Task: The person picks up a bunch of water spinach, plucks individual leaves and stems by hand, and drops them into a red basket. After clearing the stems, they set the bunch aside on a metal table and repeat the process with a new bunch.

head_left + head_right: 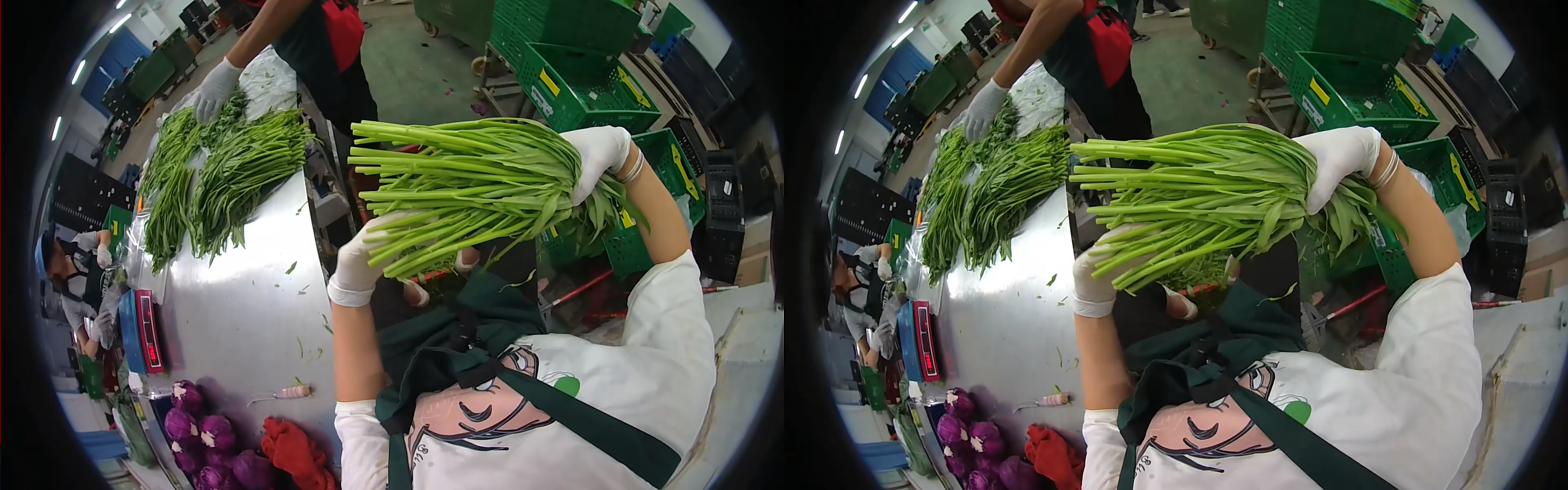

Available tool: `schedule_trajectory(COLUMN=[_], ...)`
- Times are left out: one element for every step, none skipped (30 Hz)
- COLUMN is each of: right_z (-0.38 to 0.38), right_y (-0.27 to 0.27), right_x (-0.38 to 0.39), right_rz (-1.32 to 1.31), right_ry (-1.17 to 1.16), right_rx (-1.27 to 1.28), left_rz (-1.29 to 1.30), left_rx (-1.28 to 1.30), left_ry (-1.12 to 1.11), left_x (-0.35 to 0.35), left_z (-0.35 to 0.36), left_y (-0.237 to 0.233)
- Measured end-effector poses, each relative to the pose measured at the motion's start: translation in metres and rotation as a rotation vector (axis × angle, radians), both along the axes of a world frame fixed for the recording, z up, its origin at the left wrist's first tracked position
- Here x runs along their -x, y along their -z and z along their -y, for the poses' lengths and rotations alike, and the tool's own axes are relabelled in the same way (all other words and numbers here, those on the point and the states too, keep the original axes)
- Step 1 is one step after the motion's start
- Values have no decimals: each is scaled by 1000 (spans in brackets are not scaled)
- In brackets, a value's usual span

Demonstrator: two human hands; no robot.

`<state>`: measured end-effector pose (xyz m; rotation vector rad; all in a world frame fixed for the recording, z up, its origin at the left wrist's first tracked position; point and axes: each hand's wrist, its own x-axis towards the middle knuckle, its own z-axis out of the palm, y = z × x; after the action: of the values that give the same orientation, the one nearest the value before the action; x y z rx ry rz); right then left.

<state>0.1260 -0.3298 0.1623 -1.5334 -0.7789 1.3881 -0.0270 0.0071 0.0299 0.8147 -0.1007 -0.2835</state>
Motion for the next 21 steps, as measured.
schedule_trajectory(right_z=[0, 1, 2, 2, 0, 0, 0, 0, 0, 0, -1, -1, -1, 0, 1, 1, 0, 0, 0, 0, 1], right_y=[2, 5, 6, 6, 5, 5, 4, 4, 4, 3, 3, 3, 4, 6, 7, 7, 7, 6, 6, 4, 4], right_x=[0, -1, -2, -1, 1, 1, 1, 1, 0, 0, 0, 0, -1, -2, -2, -1, -1, 0, 1, 3, 4], right_rz=[8, 17, 27, 30, 35, 40, 46, 52, 57, 62, 67, 72, 71, 71, 70, 59, 48, 37, 40, 44, 45], right_ry=[-12, -23, -33, -36, -38, -42, -49, -57, -65, -73, -82, -90, -81, -72, -63, -55, -46, -37, -32, -25, -19], right_rx=[-6, -13, -20, -26, -31, -37, -32, -27, -21, -25, -28, -31, -38, -45, -52, -53, -54, -55, -55, -56, -56], left_rz=[49, 139, 229, 260, 291, 322, 318, 314, 309, 337, 312, 287, 349, 410, 469, 459, 450, 422, 395, 298, 314], left_rx=[25, -57, -140, -259, -377, -496, -522, -548, -573, -487, -487, -487, -582, -679, -775, -772, -769, -733, -695, -636, -716], left_ry=[60, 89, 120, 114, 108, 101, 136, 172, 206, 229, 211, 193, 175, 153, 128, 77, 25, -107, -237, -419, -591], left_x=[-2, -4, -5, -6, -7, -8, -7, -6, -5, -4, 0, 4, 4, 4, 4, 4, 4, 5, 7, 11, 16], left_z=[-3, -2, 0, 0, -2, -4, -4, -4, -4, -4, -1, 5, 8, 11, 14, 15, 16, 13, 11, 13, 19], left_y=[-8, -21, -34, -40, -43, -48, -55, -62, -65, -64, -69, -81, -85, -90, -94, -93, -90, -85, -80, -75, -74])
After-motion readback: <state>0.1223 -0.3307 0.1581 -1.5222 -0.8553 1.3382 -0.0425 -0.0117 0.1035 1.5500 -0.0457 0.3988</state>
